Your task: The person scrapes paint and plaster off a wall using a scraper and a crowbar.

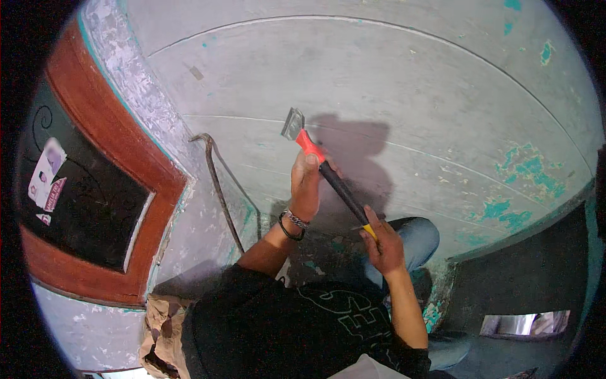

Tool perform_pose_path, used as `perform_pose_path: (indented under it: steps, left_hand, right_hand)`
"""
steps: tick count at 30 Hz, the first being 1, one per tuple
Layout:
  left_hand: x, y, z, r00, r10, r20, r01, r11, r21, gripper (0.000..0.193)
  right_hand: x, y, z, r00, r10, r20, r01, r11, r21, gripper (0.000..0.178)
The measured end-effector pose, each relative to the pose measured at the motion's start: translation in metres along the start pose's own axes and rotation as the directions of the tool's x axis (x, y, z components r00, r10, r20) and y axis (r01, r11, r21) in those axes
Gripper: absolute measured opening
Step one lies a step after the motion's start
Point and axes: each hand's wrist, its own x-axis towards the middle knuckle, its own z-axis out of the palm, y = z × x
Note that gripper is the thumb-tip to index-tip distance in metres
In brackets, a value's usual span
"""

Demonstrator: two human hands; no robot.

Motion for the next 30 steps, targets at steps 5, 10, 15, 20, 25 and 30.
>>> perform_pose_path:
  steps: [5, 10, 15, 20, 25, 30]
  left_hand:
    - [0.0, -0.003, -0.005, 0.999, -0.009, 0.047, 0.008, 1.0, 0.016, 0.043]
    - [0.002, -0.002, -0.006, 0.999, 0.012, -0.035, -0.012, 1.0, -0.001, 0.043]
    - [-0.005, -0.005, -0.004, 0.995, -0.09, -0.043, 0.092, 0.994, 0.063, 0.044]
    - [0.011, 0.002, -0.013, 0.998, 0.031, -0.049, -0.028, 0.997, 0.071, 0.047]
    - [-0.007, -0.024, -0.067, 0.886, 0.388, -0.252, -0.069, 0.65, 0.757, 0.058]
    - [0.009, -0.053, -0.134, 0.785, 0.598, -0.163, 0.052, 0.199, 0.979, 0.071]
  right_hand:
    - [-0.002, 0.001, 0.0, 0.996, -0.066, -0.065, 0.066, 0.998, -0.001, 0.056]
    - [0.008, -0.005, 0.0, 1.0, -0.01, -0.004, 0.01, 1.0, 0.014, 0.056]
    - [-0.001, 0.0, -0.005, 1.0, 0.017, -0.006, -0.017, 0.999, -0.035, 0.053]
    - [0.013, -0.007, 0.001, 1.0, -0.004, -0.002, 0.004, 1.0, 0.016, 0.05]
    - [-0.013, 0.006, -0.017, 0.998, 0.055, 0.012, -0.055, 0.998, 0.031, 0.052]
    - [-0.017, -0.002, -0.017, 0.997, 0.076, 0.028, -0.075, 0.997, -0.019, 0.051]
